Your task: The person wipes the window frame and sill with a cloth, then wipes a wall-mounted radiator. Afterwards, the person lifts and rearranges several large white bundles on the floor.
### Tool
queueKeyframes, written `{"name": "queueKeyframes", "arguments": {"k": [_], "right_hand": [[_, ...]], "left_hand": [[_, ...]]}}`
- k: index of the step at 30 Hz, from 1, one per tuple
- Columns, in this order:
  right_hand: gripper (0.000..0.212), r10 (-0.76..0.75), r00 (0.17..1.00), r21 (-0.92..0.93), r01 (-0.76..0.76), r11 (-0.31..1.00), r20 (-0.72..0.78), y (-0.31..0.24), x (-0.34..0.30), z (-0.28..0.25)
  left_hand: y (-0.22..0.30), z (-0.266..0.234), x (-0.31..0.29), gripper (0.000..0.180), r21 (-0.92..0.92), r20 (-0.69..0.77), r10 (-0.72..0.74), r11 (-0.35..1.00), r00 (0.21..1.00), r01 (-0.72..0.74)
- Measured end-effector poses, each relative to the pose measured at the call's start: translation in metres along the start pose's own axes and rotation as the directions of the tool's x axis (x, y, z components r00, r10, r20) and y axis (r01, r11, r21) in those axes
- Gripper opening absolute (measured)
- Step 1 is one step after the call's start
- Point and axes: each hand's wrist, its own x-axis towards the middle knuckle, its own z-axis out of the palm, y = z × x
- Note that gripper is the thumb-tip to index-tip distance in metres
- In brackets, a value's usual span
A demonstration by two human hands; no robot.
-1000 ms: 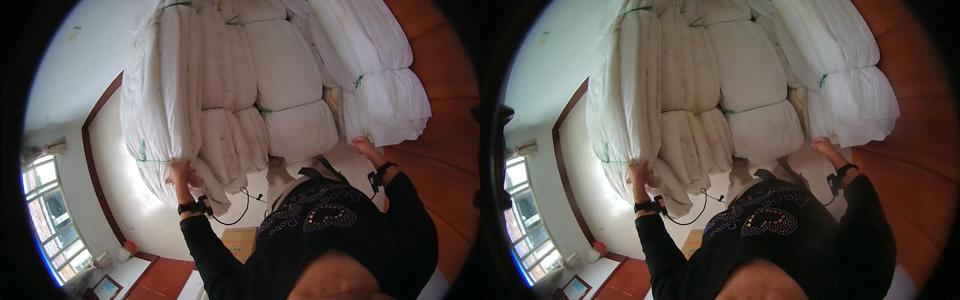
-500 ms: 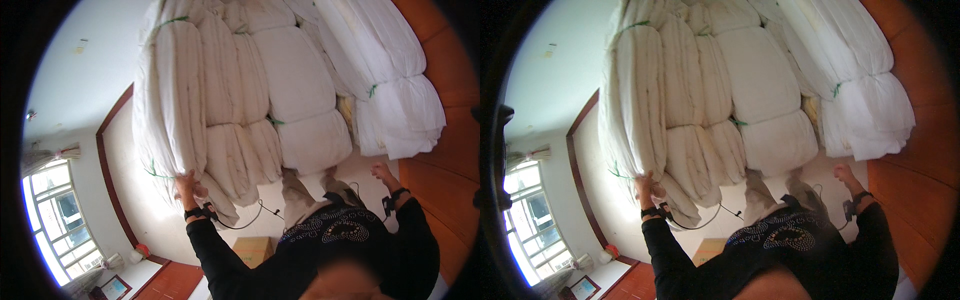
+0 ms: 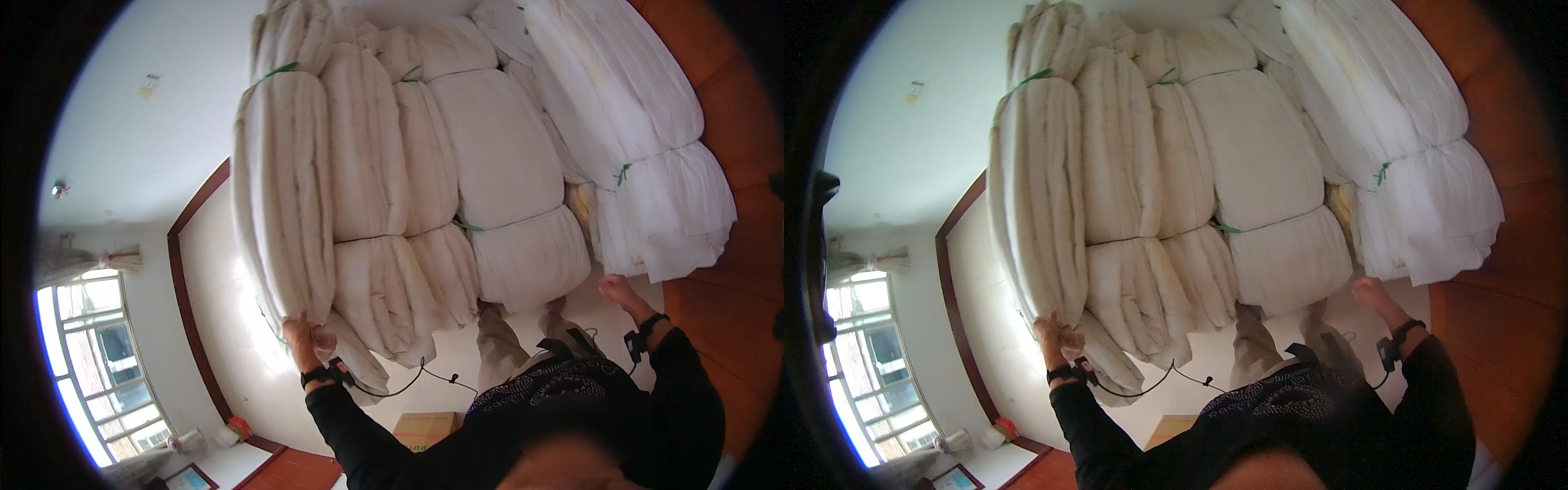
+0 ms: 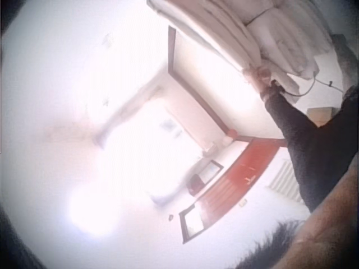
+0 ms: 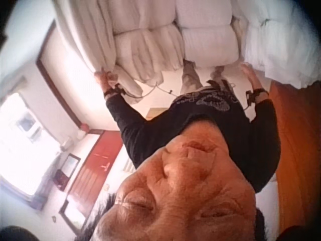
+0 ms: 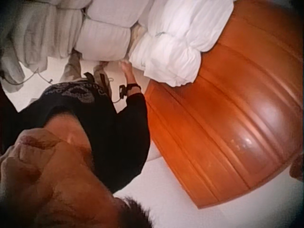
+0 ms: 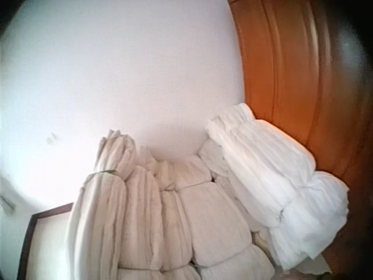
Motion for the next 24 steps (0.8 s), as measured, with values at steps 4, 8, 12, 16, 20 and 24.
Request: {"name": "queueKeyframes", "arguments": {"k": [4, 8, 12, 16, 20, 24], "right_hand": [[0.011, -0.079, 0.997, -0.037, 0.079, 0.996, -0.021, -0.006, 0.004, 0.002], [0.018, 0.011, 0.999, -0.007, -0.011, 1.0, 0.03, 0.005, 0.018, 0.0], [0.032, -0.039, 0.999, -0.18, 0.036, 0.983, -0.012, 0.037, 0.043, -0.013], [0.038, -0.028, 0.999, -0.325, 0.033, 0.945, 0.02, 0.072, 0.082, -0.036], [0.03, 0.099, 0.994, -0.516, -0.064, 0.854, 0.041, 0.104, 0.131, -0.053], [0.043, 0.146, 0.989, -0.561, -0.137, 0.816, -0.03, 0.149, 0.17, -0.037]], "left_hand": [[0.04, -0.001, -0.076, 0.061, -0.181, -0.082, 0.221, 0.955, 0.972, -0.233], [0.066, 0.058, -0.191, 0.045, -0.269, 0.119, 0.341, 0.915, 0.932, -0.301], [0.08, 0.129, -0.31, 0.033, -0.301, 0.608, 0.091, 0.946, 0.788, 0.123], [0.093, 0.169, -0.389, 0.045, -0.24, 0.75, 0.066, 0.954, 0.658, 0.178], [0.093, 0.21, -0.422, 0.046, -0.037, 0.835, -0.062, 0.985, 0.546, 0.169], [0.074, 0.249, -0.44, 0.048, 0.094, 0.884, -0.12, 0.992, 0.452, 0.079]]}}
